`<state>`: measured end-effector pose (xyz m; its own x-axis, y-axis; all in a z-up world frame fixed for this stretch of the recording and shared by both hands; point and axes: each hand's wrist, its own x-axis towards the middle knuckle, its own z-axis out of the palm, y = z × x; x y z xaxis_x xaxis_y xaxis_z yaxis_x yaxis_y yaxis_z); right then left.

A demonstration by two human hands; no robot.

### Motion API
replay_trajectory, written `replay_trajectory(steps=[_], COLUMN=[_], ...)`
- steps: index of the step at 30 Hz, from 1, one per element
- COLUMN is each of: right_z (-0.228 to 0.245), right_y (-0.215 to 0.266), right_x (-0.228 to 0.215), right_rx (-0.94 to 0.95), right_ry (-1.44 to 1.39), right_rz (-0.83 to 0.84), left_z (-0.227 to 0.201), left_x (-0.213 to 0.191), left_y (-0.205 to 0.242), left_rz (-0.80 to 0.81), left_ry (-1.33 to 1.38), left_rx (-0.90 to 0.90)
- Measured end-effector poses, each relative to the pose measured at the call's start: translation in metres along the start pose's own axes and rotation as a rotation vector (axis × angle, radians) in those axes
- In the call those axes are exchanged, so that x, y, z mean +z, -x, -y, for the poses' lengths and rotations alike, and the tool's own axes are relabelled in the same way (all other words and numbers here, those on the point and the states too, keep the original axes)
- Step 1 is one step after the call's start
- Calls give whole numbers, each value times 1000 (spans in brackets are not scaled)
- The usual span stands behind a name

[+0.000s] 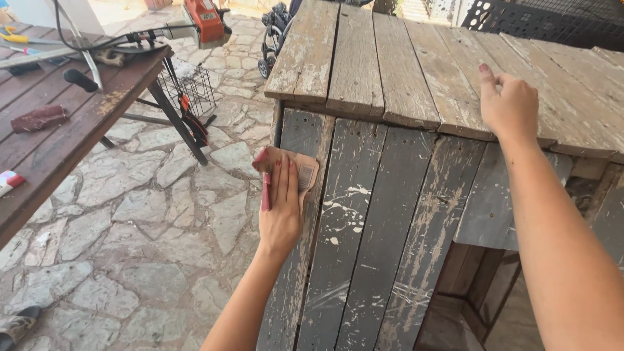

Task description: Sanding the exterior wooden planks of a small structure using sandpaper and wiping it down with a rag.

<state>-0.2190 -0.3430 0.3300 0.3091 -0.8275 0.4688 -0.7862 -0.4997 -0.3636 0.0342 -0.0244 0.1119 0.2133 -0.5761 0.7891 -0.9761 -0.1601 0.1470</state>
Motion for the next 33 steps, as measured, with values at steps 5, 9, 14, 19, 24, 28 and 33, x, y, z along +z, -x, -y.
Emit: replay_trajectory(steps=[5, 9, 14, 19, 24, 28, 33], right_z=[-1, 3, -4, 5, 6, -4, 0], right_y=[2, 0, -3, 3, -2, 0, 4], right_x=[-3, -3, 0, -6, -1, -1, -4], right_rx=[-26, -10, -44, -32, -25, -34, -15], right_ry=[-10, -39, -19, -19, -37, -12, -42], right_rz=[-66, -76, -91, -125, -95, -100, -127], left_z=[-29, -17, -12, -23, -3, -6, -18], left_x=[0, 4, 1, -7, -4, 5, 7], left_y=[105, 29, -64, 70, 46, -58, -33], left_rz=[172, 89, -3, 79, 176, 88, 21], left_ry=[-151, -103, -61, -35, -38, -40, 58], left_rx=[-44, -7, -83, -114, -96, -88, -102])
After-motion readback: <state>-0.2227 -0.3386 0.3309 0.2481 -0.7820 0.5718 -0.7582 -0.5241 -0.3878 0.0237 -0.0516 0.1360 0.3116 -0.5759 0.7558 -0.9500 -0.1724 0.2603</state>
